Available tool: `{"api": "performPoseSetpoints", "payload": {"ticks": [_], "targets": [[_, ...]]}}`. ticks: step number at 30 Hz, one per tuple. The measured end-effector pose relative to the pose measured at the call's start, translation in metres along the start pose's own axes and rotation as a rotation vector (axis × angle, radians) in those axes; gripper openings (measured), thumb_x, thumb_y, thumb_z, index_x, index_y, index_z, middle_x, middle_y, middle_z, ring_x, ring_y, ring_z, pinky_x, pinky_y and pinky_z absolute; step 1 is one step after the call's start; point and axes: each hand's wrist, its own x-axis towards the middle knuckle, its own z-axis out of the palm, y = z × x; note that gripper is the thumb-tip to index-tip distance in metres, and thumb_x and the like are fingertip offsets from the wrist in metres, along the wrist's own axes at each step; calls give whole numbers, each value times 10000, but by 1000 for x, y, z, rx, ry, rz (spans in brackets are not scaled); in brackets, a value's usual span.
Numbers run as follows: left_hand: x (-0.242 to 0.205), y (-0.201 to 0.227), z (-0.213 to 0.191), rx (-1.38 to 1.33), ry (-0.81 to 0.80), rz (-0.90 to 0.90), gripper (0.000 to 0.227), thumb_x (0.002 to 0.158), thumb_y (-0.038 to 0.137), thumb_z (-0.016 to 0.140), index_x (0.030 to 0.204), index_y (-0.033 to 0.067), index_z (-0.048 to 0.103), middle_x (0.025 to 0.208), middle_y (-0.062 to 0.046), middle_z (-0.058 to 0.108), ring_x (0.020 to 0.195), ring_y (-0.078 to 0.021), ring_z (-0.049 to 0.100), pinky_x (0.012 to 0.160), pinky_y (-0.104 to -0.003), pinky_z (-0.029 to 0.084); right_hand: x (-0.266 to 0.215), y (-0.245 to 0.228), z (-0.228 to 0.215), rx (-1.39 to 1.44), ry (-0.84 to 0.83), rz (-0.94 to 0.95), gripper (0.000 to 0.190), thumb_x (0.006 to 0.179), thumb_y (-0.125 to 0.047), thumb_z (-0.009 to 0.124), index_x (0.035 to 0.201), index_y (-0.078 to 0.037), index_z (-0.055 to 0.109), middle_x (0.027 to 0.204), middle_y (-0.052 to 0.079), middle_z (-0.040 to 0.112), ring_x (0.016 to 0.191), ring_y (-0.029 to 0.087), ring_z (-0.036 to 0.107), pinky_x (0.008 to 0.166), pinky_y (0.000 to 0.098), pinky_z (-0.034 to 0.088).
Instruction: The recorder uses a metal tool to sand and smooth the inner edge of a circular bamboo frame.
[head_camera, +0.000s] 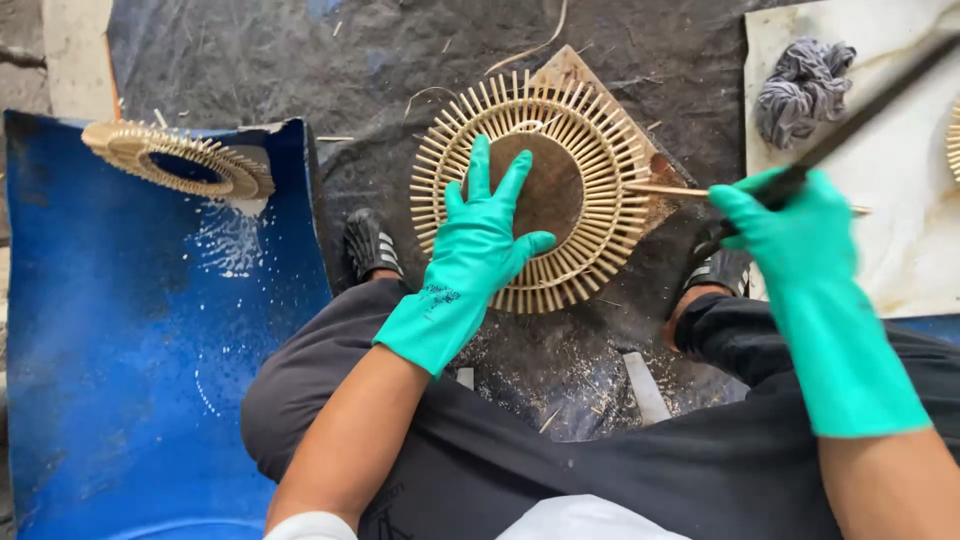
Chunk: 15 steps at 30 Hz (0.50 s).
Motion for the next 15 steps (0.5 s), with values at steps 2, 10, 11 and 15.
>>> {"api": "performPoseSetpoints", "payload": {"ticks": [2,10,11,15], "targets": [[9,-4,4,3,-4,23,1061,698,458,919,1561,395,305,1700,-98,2,1428,-607,236,1007,-626,494,9,4,17,-28,-29,39,289,941,-246,832,1016,-7,689,870,103,726,689,178,700,605,315,575],[9,2,-6,26,-74,-15,1049,713,449,915,1561,410,299,1697,-92,-25,1432,-617,213,1001,-608,508,11,8,44,-31,-90,40,314,927,-282,828,1005,-28,660,840,62,718,654,141,683,575,299,558],[9,2,-6,28,-65,0,1048,703,439,922,1556,406,313,1700,-91,-17,1436,-616,218,1009,-600,510,10,5,43,-74,-86,58,315,922,-292,832,998,-37,662,834,57,720,666,139,689,593,304,556],[12,0,-4,24,-68,22,1061,670,410,938,1542,402,334,1693,-81,-17,1457,-607,198,1028,-592,500,8,10,34,-153,-115,-6,330,938,-344,821,1002,-46,696,838,82,723,718,178,677,645,345,535]]}}
